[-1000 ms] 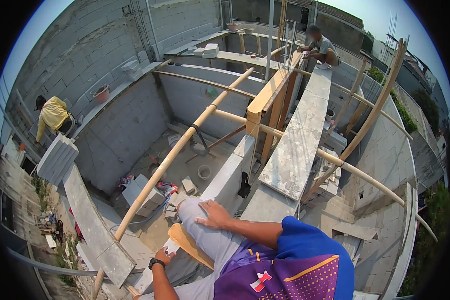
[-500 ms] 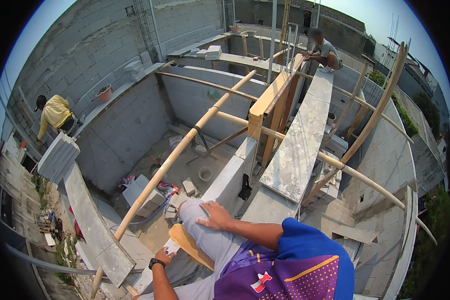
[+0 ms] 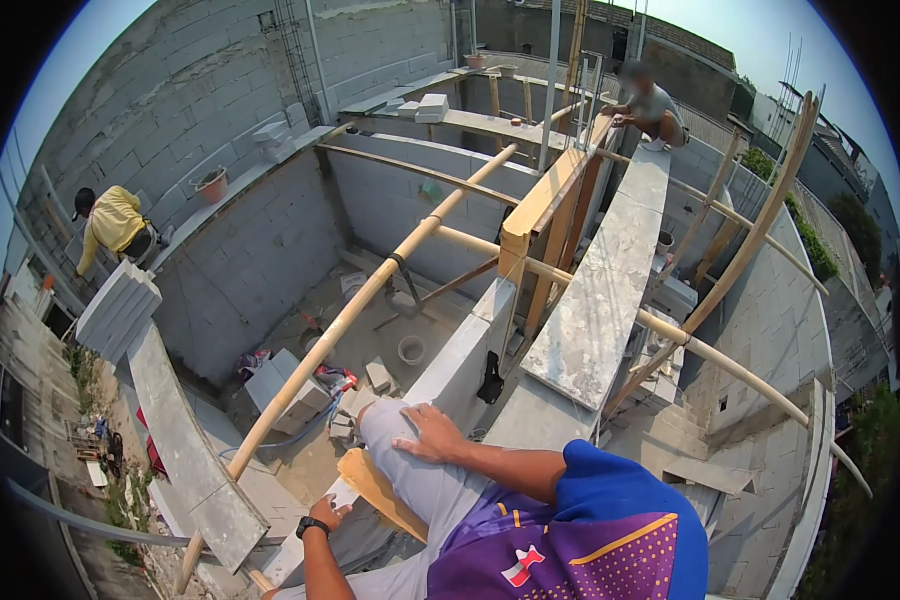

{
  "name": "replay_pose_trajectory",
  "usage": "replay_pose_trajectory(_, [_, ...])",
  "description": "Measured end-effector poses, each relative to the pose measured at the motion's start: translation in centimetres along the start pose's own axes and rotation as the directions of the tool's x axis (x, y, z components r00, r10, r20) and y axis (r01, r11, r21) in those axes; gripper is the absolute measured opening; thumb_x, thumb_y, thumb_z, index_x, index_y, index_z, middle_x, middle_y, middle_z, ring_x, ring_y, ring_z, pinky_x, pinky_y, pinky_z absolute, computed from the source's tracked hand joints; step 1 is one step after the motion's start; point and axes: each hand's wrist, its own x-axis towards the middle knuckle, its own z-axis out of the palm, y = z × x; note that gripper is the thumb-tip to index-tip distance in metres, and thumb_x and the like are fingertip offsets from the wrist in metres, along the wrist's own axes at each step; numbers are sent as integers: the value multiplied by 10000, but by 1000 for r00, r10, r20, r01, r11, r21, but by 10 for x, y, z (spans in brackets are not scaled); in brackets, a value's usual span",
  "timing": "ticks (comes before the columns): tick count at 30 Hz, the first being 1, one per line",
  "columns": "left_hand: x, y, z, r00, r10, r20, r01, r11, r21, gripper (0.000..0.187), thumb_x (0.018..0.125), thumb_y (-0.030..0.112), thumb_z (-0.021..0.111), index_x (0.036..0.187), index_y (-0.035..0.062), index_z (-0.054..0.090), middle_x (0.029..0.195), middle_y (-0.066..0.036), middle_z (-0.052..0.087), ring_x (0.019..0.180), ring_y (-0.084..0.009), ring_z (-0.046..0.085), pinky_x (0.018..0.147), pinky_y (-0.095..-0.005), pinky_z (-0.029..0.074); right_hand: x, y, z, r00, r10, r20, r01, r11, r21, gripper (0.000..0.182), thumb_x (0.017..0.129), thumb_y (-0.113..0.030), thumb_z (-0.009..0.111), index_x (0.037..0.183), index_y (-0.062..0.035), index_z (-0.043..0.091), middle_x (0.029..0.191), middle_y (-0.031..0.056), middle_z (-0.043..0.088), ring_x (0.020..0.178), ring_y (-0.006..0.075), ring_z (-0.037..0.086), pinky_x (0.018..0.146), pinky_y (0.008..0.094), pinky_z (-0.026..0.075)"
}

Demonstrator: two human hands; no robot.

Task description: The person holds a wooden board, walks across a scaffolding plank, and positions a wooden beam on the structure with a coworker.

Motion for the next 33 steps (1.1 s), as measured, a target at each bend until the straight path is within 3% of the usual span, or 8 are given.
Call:
replay_pose_trajectory(17, [11,-12,6,1000,-26,2,26,1000,13,807,813,457,770,1409,-7,485,1279,-218,633,1178,-331,618,1009,-398,478,4,2,4,1000,18,10,-18,1000,12,818,842,-609,636,1437,-75,458,1334,251,503,1263,409,479,1071,469,387])
replay_pose_trajectory(20, [10,-11,4,999,-32,11,32,999,-8,811,810,454,775,1413,-3,482,1285,-214,631,1186,-324,614,1018,-395,472,23,22,-3,993,-19,120,7,995,102,875,849,-613,638,1473,-53,391,1363,281,491,1288,421,471,1088,472,380])
replay_pose_trajectory(22, [9,-9,3,999,-35,13,35,999,-21,819,806,453,779,1412,-9,480,1295,-214,625,1193,-325,610,1024,-394,469,46,42,-23,982,113,151,-158,929,335,961,848,-588,669,1495,23,306,1426,317,448,1314,423,472,1105,437,372])
replay_pose_trajectory(27, [1,-1,-3,999,-30,11,31,999,-24,794,814,422,776,1410,-13,480,1307,-217,616,1199,-329,606,1016,-393,473,111,106,-140,905,385,-181,-300,879,370,1071,829,-555,713,1509,92,196,1438,352,427,1369,408,430,1143,420,325])
replay_pose_trajectory(28, [1,0,-4,1000,-20,2,20,1000,-22,791,815,417,776,1409,-13,481,1309,-218,614,1201,-329,605,1016,-393,473,139,151,-152,870,399,-290,-303,896,324,1079,833,-513,725,1516,98,155,1364,340,505,1275,387,536,1076,396,418])
replay_pose_trajectory(30, [5,-5,-3,1000,-15,-17,15,999,-35,785,814,403,778,1402,-26,484,1293,-228,620,1184,-333,614,1010,-392,476,132,133,-230,814,521,-255,-359,798,484,1025,851,-371,756,1523,83,129,1386,352,465,1072,346,661,788,365,586])
replay_pose_trajectory(32, [5,-6,-2,999,-3,-39,1,999,-47,767,817,389,776,1387,-41,497,1275,-247,624,1165,-337,624,1001,-394,479,131,141,-285,810,511,-289,-350,816,460,1027,864,-317,747,1528,80,72,1362,353,484,914,336,703,675,375,601])
replay_pose_trajectory(33, [5,-4,-4,1000,-22,-21,21,999,-47,766,816,380,778,1387,-44,496,1276,-247,624,1166,-336,624,1004,-392,477,129,143,-305,776,520,-357,-357,828,432,957,868,-311,742,1491,93,138,1303,349,531,821,328,707,609,377,590])
